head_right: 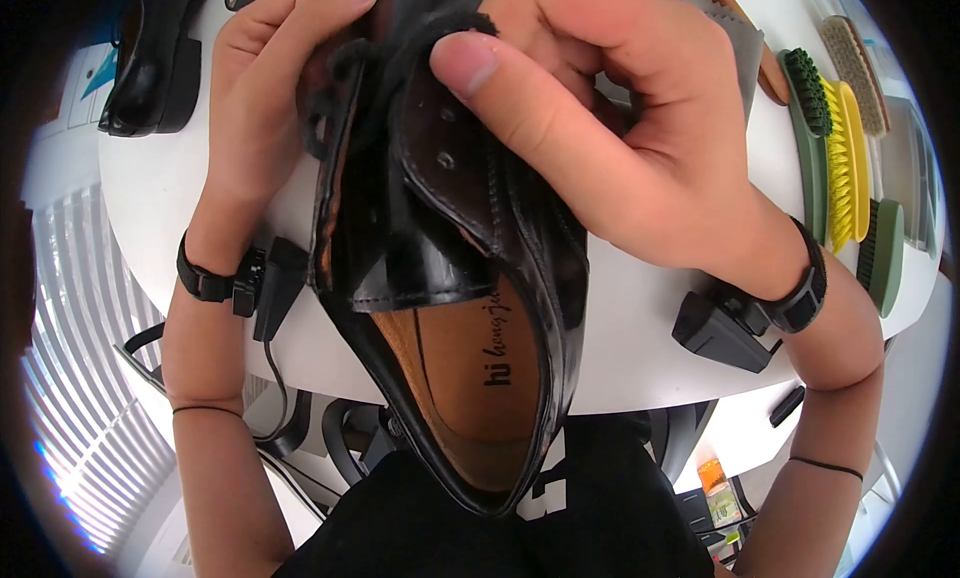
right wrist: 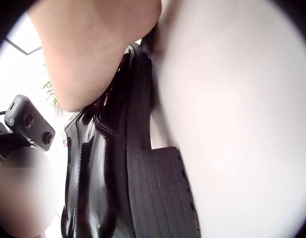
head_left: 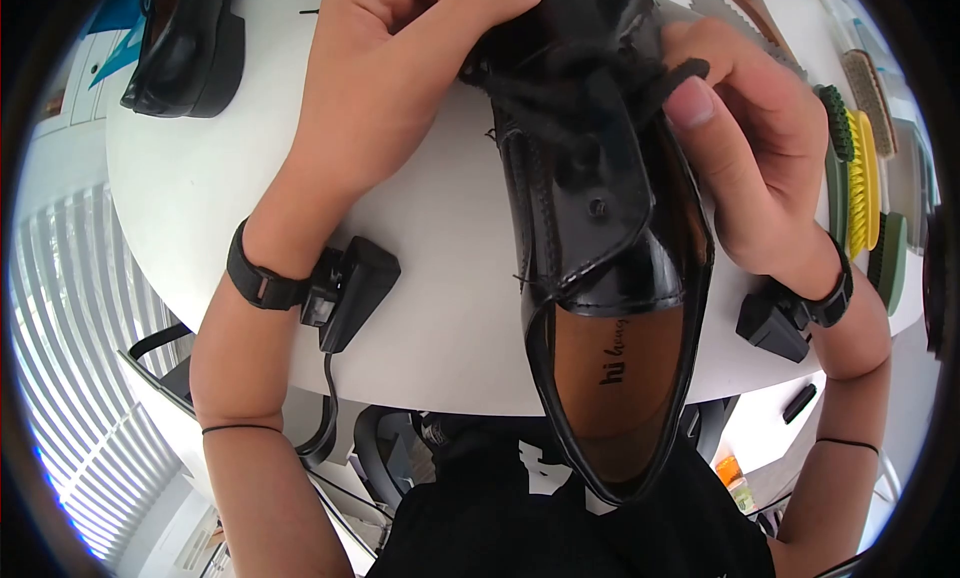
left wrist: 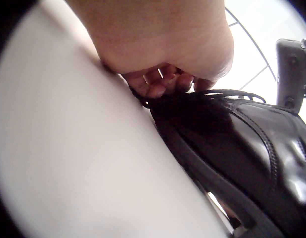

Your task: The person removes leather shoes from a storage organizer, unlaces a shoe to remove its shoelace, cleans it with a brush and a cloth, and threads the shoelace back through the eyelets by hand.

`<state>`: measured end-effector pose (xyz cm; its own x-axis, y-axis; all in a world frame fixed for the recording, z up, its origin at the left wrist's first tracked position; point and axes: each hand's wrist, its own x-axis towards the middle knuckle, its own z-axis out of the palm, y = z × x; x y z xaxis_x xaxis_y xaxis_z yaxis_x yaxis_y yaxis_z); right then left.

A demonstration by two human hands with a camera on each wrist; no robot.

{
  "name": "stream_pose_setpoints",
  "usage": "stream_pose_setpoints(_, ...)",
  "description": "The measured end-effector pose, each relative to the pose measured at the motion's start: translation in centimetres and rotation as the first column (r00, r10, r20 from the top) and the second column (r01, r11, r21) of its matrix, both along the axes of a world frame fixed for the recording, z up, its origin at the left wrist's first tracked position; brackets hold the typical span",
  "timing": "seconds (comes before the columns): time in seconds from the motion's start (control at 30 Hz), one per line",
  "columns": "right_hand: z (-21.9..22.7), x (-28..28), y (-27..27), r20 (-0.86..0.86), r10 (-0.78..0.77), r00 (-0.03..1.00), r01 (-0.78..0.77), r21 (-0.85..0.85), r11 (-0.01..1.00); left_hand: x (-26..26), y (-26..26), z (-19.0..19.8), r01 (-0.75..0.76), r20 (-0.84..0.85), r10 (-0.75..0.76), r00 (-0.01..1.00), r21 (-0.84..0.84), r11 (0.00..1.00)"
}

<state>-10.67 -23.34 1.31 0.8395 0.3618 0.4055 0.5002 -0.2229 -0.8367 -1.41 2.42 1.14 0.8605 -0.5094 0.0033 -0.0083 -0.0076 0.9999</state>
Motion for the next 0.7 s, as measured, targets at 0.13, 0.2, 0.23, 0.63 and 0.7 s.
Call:
stream_pose_setpoints(0.13,0.3,0.0,0.0,-0.007,-0.006,1.000,0.006,-0.024,1.000,0.0,0.0,0.0,0.011,0.007,-0.011,1.000,-0.009,1.000)
stream_pose_setpoints(0.2,0.2,0.2,0.1,0.031,-0.002,1.000,0.002,-0.019,1.000,0.0,0.2,0.0,0.006,-0.005,-0.006,1.000,0.012,1.000)
stream_pose_setpoints(0.23,0.1,0.1,0.1,0.035,-0.001,0.999,0.002,-0.020,1.000,0.0,0.2,0.1,0.001,-0.019,-0.001,1.000,0.034,0.999)
stream_pose_setpoints(0.63,0.5,0.5,1.4,0.090,-0.104,0.991,0.099,0.051,0.994,-0.5,0.0,0.9,0.018,0.160,-0.036,0.986,0.109,0.994)
stream_pose_setpoints(0.7,0.3,0.3,1.6,0.038,-0.153,0.987,0.150,0.066,0.986,-0.6,0.0,1.1,0.011,0.131,-0.027,0.991,0.119,0.993)
